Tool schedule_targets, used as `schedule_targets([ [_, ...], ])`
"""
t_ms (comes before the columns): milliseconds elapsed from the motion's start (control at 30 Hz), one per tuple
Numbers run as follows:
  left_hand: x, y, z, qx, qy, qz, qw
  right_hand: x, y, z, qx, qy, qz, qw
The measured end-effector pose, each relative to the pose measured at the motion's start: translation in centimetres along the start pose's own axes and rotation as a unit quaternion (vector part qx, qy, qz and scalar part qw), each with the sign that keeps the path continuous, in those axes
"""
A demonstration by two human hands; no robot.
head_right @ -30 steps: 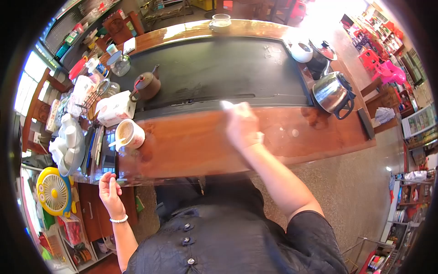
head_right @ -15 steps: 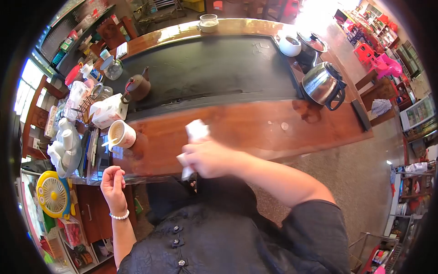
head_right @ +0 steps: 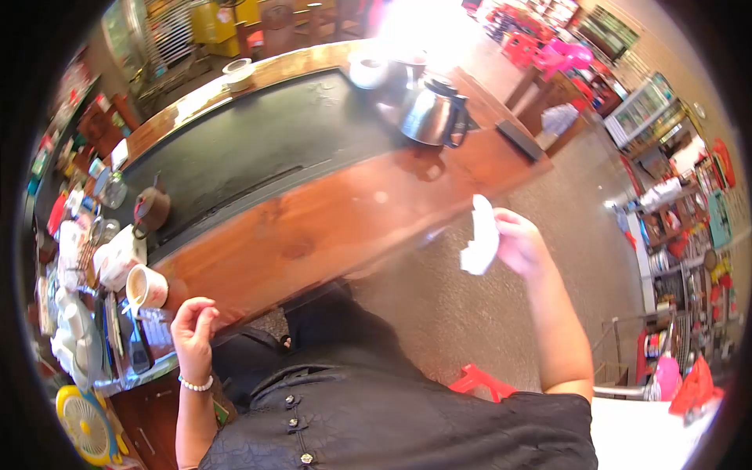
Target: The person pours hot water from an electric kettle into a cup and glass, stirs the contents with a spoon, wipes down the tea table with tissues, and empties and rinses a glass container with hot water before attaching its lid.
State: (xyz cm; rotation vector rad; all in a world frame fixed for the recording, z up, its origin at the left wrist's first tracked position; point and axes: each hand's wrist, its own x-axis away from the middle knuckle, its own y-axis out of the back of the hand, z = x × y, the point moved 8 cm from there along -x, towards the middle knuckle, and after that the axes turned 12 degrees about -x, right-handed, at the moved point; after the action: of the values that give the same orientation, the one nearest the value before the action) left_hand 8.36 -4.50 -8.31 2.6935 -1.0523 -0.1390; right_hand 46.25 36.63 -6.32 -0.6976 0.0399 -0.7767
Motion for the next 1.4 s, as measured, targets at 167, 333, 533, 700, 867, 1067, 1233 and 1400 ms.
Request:
schedule_targets([
  [167, -1.4, -14.8, -4.6, -0.037, -0.019, 0.314, 0.949, -0.9, -7.2, -5.0, -0.200, -0.013, 0.087, 0.976],
  [333, -0.6, -24.4, -5.4, 0.087, 0.083, 0.456, 0.882, -2.8, -8.6, -9.8, -0.226, -0.046, 0.099, 0.968],
  [533, -3.2, -26.3, -5.0, 0.207, 0.176, 0.364, 0.891, 0.4, -15.0, -6.7, 0.403, 0.243, 0.140, 0.871],
  [700, -4.1, -27.8, -5.8, 0.149, 0.158, 0.379, 0.899, -1.0, -11.6, -4.5, 0.438, 0.233, 0.095, 0.863],
  [867, -6.2, -22.5, -7.4, -0.142, -0.083, 0.235, 0.958, -6.3, 4.1, 8.6, 0.575, 0.339, -0.258, 0.699],
  [1067, -5.5, -16.5, -5.5, -0.313, -0.186, 0.085, 0.928, -11.1, 21.0, 15.1, 0.668, 0.250, -0.503, 0.489],
  [1233, -4.5, -16.9, -4.2, -0.358, -0.203, 0.033, 0.911, -16.9, 9.3, 9.1, 0.646, 0.232, -0.064, 0.724],
  [1400, -4.6, -18.7, -6.0, -0.400, -0.240, 0.003, 0.885, -21.1, 15.6, 16.3, 0.633, 0.150, -0.239, 0.720],
])
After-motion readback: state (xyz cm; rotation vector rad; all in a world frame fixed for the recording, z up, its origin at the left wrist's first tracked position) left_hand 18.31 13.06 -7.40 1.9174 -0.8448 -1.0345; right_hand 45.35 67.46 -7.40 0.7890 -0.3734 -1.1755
